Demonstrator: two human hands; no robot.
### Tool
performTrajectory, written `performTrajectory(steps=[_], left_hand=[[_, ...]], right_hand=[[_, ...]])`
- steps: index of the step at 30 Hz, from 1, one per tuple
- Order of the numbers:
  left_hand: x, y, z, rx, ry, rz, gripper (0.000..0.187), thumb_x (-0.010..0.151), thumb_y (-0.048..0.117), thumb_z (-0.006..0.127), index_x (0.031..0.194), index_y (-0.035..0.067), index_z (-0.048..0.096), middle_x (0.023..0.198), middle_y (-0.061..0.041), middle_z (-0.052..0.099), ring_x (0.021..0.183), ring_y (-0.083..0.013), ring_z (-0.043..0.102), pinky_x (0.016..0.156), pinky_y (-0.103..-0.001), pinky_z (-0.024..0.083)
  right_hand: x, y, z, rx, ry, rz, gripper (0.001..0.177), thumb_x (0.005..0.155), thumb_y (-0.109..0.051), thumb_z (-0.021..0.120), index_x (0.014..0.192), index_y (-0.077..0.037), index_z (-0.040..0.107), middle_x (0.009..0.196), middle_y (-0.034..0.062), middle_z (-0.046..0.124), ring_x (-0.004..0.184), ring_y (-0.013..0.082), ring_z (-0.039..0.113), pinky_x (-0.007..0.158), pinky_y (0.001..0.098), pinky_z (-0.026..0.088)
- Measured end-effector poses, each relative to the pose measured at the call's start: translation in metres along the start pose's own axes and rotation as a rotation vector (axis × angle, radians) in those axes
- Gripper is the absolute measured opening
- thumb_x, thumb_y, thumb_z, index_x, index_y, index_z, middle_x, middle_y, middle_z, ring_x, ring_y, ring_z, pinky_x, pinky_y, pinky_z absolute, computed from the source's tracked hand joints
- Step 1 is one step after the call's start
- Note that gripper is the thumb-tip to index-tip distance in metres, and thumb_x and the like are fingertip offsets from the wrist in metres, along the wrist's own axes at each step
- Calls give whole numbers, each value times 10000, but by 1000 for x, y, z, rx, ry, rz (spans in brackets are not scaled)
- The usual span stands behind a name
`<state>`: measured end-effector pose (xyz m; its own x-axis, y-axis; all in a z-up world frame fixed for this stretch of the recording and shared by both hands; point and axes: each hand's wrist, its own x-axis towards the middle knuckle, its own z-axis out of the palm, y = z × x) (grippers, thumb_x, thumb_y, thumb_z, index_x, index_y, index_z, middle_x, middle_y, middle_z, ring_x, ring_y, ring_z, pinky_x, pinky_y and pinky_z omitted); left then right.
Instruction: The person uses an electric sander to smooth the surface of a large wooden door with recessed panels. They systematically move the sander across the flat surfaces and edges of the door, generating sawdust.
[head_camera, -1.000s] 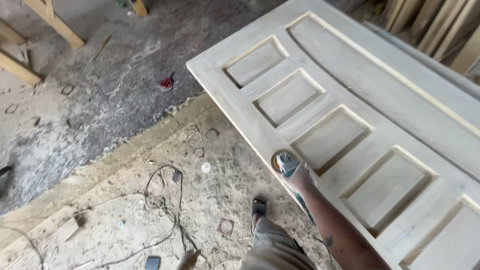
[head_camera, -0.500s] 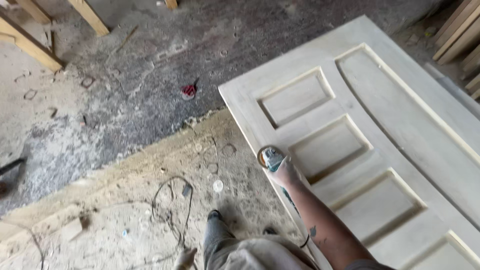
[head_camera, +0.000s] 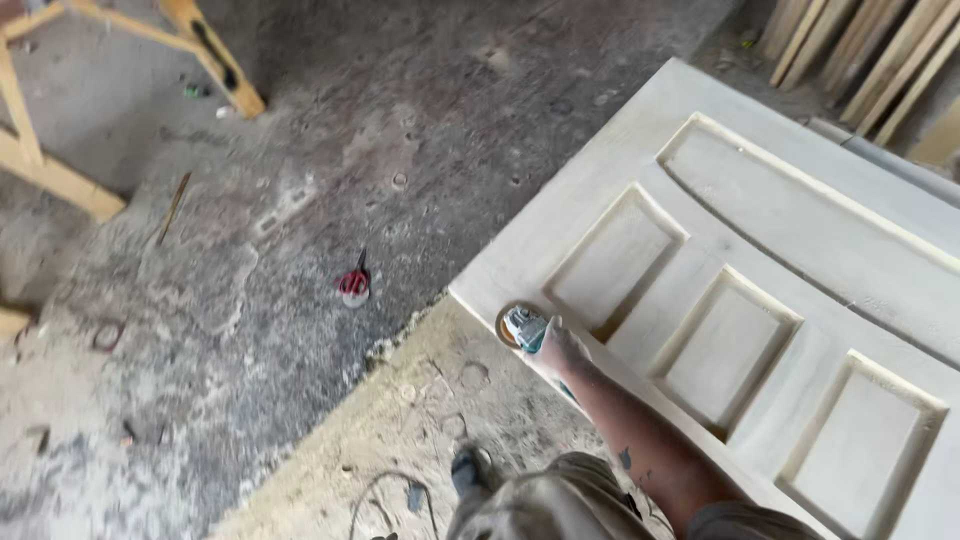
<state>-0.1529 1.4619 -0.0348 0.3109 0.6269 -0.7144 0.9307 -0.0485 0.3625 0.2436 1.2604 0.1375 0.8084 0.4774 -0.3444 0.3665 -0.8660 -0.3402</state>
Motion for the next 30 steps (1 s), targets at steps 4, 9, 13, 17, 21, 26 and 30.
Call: performTrajectory(steps=[4, 9, 13, 17, 21, 26, 30], left_hand=[[58, 43, -63, 110, 45, 111, 709, 879, 555, 654, 1439, 123, 600, 1371, -164, 705, 1318, -303, 651, 1126, -399, 508], [109, 192, -104, 229, 93, 390, 764, 901, 564, 613, 1513, 149, 420, 1479, -162, 541, 1361, -325, 584, 1131, -420, 504], [128, 320, -91, 316, -67, 494, 922, 949, 592, 522, 1642, 185, 69, 1694, -161, 205, 1439, -375, 442, 1135, -468, 483], [146, 434, -42, 520, 83, 770, 953, 928, 597, 625, 1617, 184, 112, 1625, -195, 239, 1442, -419, 365, 1151, -558, 362], [156, 520, -1, 594, 158, 936, 1027, 869, 689, 607, 1580, 95, 162, 1507, -209, 384, 1366, -386, 463, 1104, -581, 393], [150, 546, 7, 596, 89, 697, 955, 866, 789, 449, 1508, 91, 339, 1462, -176, 519, 1209, -333, 635, 944, -449, 583], [172, 540, 16, 659, 99, 671, 931, 865, 757, 507, 1474, 63, 380, 1447, -176, 521, 1241, -311, 622, 952, -405, 583]], right_hand=[[33, -35, -10, 53, -55, 78, 1067, 787, -439, 773, 1488, 127, 201, 1234, 304, 635, 1098, 382, 697, 941, 419, 597], [101, -42, -42, 141, 62, 168, 986, 782, -411, 770, 1455, 116, 277, 1190, 300, 659, 1085, 408, 694, 949, 451, 573], [164, -14, -75, 204, 183, 243, 933, 744, -402, 791, 1392, 103, 349, 1157, 293, 682, 1089, 410, 691, 949, 455, 565], [226, 32, -127, 245, 209, 323, 916, 746, -392, 790, 1365, 119, 348, 1147, 292, 687, 1087, 399, 701, 948, 445, 569], [293, 84, -183, 305, 231, 410, 920, 732, -363, 801, 1362, 114, 329, 1170, 287, 659, 1070, 394, 703, 914, 430, 589], [372, 152, -245, 237, 195, 502, 924, 763, -417, 797, 1351, 127, 336, 1147, 307, 670, 1068, 407, 705, 923, 423, 587], [436, 203, -285, 311, 291, 537, 939, 752, -436, 812, 1328, 148, 354, 1148, 317, 666, 1080, 413, 705, 915, 427, 587]])
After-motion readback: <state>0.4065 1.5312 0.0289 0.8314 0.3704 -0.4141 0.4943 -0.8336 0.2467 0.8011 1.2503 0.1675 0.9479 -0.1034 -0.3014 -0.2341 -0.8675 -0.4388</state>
